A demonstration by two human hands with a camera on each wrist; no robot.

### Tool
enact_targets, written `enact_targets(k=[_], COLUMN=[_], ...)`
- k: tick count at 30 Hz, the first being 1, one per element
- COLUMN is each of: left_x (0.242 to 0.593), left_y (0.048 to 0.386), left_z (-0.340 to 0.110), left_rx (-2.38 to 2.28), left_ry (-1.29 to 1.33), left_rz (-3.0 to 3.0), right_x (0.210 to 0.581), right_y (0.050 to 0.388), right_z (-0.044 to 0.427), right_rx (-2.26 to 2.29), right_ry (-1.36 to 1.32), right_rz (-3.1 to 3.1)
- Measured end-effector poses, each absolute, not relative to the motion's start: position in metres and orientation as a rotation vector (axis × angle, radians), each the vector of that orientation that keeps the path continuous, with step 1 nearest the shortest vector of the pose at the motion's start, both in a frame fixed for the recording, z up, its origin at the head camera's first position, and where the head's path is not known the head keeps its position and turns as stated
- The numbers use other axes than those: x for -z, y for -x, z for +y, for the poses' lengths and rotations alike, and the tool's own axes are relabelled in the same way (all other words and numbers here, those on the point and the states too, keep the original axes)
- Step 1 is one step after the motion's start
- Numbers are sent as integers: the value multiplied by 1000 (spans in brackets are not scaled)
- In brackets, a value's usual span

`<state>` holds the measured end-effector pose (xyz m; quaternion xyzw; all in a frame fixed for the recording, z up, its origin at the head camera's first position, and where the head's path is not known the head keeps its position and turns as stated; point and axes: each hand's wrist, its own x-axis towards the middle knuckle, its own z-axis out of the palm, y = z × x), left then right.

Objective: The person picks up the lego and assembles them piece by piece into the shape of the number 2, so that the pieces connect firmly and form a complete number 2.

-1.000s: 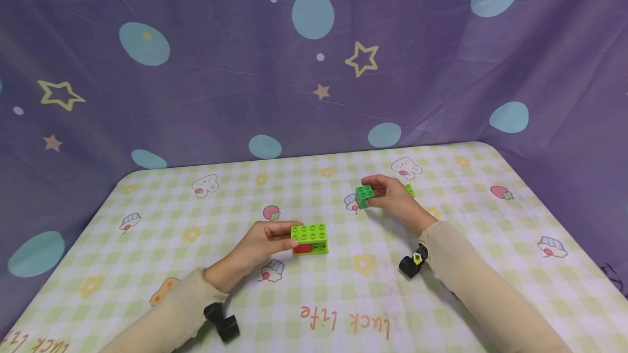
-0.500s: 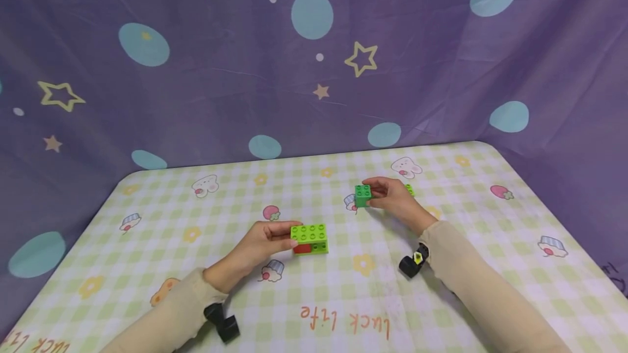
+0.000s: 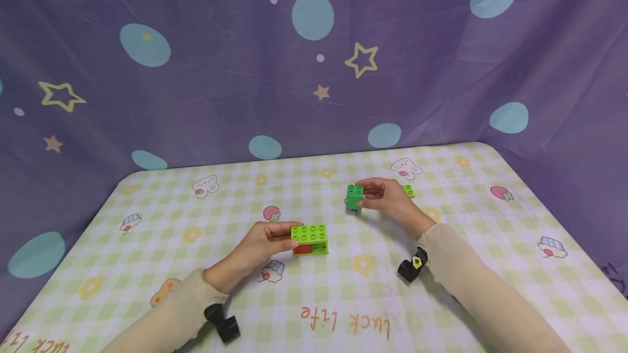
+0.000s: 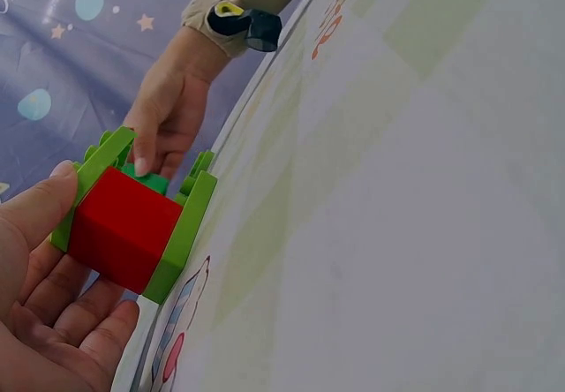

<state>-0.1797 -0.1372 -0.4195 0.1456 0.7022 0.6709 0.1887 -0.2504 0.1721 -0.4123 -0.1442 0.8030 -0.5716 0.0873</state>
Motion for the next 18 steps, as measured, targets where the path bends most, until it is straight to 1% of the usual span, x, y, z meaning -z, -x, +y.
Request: enact_targets(k=[18], left_x=[420], left_y=[180], left_z=[-137], left_rx=[-1840], left_ry=[-394], left_rz=[2037], right_x=[383], right_y=[215], right_z=[138], right_rx=[1805], right_ry=[612], right_rz=[2307])
